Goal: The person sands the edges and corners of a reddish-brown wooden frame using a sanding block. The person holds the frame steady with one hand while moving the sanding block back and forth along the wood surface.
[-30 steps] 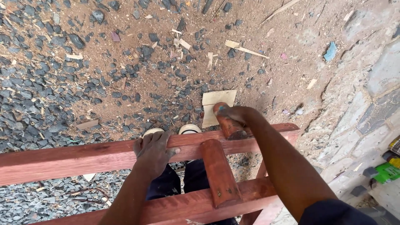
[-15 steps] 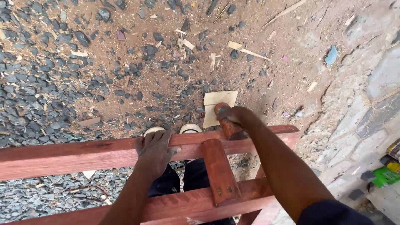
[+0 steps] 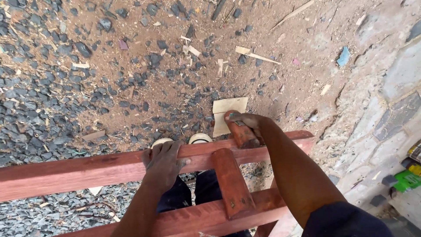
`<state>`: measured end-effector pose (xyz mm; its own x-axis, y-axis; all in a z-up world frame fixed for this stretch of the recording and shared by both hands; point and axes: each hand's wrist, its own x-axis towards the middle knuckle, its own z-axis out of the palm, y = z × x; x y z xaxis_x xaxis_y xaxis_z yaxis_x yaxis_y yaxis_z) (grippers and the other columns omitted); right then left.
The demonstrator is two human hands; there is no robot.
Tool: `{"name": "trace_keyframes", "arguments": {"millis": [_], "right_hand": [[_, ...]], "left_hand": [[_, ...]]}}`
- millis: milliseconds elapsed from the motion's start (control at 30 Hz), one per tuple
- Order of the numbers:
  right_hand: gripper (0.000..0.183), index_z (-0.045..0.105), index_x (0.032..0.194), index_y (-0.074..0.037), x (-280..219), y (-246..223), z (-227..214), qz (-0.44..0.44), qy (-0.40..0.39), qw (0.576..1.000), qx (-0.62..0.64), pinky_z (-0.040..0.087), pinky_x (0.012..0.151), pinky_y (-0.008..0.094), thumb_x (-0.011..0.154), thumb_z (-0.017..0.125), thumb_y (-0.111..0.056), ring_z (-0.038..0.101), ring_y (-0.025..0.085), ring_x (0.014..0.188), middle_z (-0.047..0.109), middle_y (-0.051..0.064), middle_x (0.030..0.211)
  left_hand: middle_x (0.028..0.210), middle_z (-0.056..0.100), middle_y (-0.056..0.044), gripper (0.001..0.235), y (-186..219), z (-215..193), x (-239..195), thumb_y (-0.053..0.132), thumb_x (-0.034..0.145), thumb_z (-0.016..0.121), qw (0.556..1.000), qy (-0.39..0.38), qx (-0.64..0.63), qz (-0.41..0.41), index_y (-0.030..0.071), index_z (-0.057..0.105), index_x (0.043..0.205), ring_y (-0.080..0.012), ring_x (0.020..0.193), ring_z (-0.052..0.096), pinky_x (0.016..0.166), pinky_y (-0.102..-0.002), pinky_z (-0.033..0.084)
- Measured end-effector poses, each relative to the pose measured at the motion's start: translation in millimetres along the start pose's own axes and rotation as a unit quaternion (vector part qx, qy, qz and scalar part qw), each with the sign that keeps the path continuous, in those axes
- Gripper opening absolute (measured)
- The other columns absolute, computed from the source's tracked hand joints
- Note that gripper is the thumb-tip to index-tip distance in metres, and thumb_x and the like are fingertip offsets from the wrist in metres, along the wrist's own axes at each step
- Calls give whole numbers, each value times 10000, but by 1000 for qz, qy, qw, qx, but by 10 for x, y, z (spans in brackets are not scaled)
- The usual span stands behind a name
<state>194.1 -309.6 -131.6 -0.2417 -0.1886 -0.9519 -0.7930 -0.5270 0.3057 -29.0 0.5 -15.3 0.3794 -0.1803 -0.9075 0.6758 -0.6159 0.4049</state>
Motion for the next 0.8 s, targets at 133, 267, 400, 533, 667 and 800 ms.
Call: {"name": "trace_keyframes", "arguments": {"millis": [133, 267, 400, 533, 667, 800], "right_hand": [[871, 470, 1478, 0, 221, -157, 51, 12, 25, 999, -44, 590, 894, 527, 792, 852, -376, 716, 407, 1068, 705, 271, 1224], [393, 809, 1004, -244, -1, -254, 671, -42, 144, 804, -575, 549, 970, 575, 796, 713, -563, 689, 344, 1167, 791, 46, 1058], [344, 801, 1062, -199, -98, -275, 903, -44, 194, 705, -681, 561, 862, 622, 829, 680, -421, 718, 377, 1090, 773, 99, 1077], [617, 650, 1173, -111, -257, -517, 635, -43, 127, 854, -502, 533, 995, 583, 707, 829, -475, 639, 385, 1220, 658, 145, 1263], [856, 399, 1524, 28, -257, -149, 264, -12, -10, 1000, -26, 619, 806, 514, 868, 784, -365, 728, 409, 1004, 707, 265, 1196], [762, 483, 1391, 26, -334, -222, 373, -7, -23, 1000, 15, 636, 734, 510, 836, 824, -370, 740, 413, 899, 714, 259, 1069]], "left_hand": [[1450, 337, -26, 571, -17, -62, 48, 315, 1081, 463, 1000, 4, -7, -1, 306, 240, 1606, -263, 1419, 269, 1184, -578, 101], [1489, 341, 6, 589, -53, 40, 69, 465, 1067, 454, 1000, -21, 16, -15, 333, 237, 1599, -246, 1430, 243, 1175, -590, 71], [1503, 349, 2, 599, -45, 35, 57, 482, 1061, 482, 999, -23, 11, -27, 332, 248, 1592, -247, 1436, 251, 1178, -592, 77], [1511, 357, 13, 604, 25, -35, 34, 479, 1053, 501, 999, -28, 4, -28, 338, 256, 1587, -242, 1438, 256, 1190, -582, 73], [1509, 357, 7, 605, 14, -54, 27, 429, 1061, 520, 999, -33, -7, -36, 328, 257, 1597, -249, 1437, 258, 1188, -585, 65], [1521, 339, 8, 590, -5, -118, 48, 453, 1067, 498, 998, -42, -12, -36, 324, 259, 1591, -242, 1444, 234, 1186, -571, 50]]}}
